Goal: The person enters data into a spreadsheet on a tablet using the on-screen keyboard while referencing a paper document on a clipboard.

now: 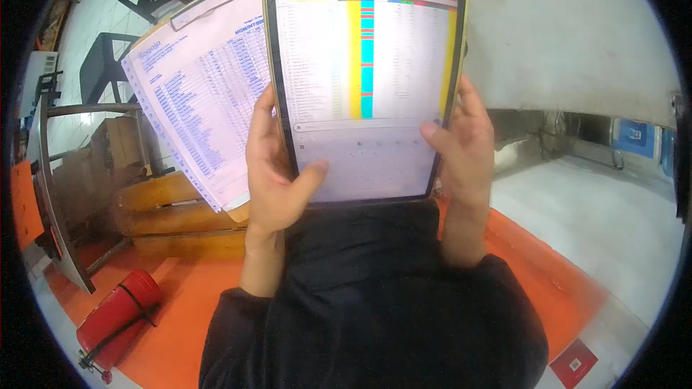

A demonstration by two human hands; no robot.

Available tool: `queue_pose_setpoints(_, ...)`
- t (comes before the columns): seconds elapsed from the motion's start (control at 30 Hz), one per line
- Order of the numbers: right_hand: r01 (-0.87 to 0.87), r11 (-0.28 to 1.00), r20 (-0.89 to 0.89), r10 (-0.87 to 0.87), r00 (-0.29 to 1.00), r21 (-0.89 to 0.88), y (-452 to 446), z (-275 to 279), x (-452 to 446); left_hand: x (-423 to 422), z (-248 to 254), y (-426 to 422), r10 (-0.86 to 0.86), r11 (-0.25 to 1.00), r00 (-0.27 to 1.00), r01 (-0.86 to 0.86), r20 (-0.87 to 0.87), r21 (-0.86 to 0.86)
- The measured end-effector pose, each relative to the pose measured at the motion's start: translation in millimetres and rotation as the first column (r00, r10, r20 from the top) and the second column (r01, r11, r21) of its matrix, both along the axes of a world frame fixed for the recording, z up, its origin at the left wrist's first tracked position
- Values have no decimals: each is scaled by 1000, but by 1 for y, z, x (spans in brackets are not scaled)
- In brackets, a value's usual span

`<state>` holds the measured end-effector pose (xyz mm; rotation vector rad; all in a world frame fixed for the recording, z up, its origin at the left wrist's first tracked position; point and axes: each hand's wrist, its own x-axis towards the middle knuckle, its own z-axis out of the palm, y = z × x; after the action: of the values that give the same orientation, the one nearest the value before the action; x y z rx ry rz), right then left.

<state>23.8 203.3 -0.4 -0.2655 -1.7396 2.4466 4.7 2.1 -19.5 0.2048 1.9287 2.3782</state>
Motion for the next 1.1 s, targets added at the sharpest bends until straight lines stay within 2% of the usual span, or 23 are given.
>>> queue_pose_setpoints(0.13,-73,997,24,73,997,-21,7,-3,2,-4,-1,-2,12,1000,1000,-12,9,8)
queue_pose_setpoints(0.4,-185,982,-68,186,980,21,10,-4,3,-5,1,-2,18,999,1000,-18,3,30)
queue_pose_setpoints(0.53,-200,980,-80,200,977,7,9,-1,4,-6,-1,-5,6,1000,1000,-6,-9,-30)
queue_pose_setpoints(0.73,-167,985,-84,171,982,52,6,3,3,-4,-6,-9,-31,1000,997,31,-73,0)
queue_pose_setpoints(0.8,-96,994,16,96,995,43,5,7,3,-3,-8,-9,-37,999,996,36,-80,-13)
queue_pose_setpoints(0.9,-14,998,0,14,1000,60,3,2,2,1,-8,-5,-43,999,998,44,-42,16)
queue_pose_setpoints(0.97,22,999,17,-23,1000,40,0,2,2,3,-4,2,15,1000,1000,-14,-23,19)
queue_pose_setpoints(1.1,89,996,50,-90,995,22,1,-3,2,4,-4,5,-7,1000,998,6,-59,-16)
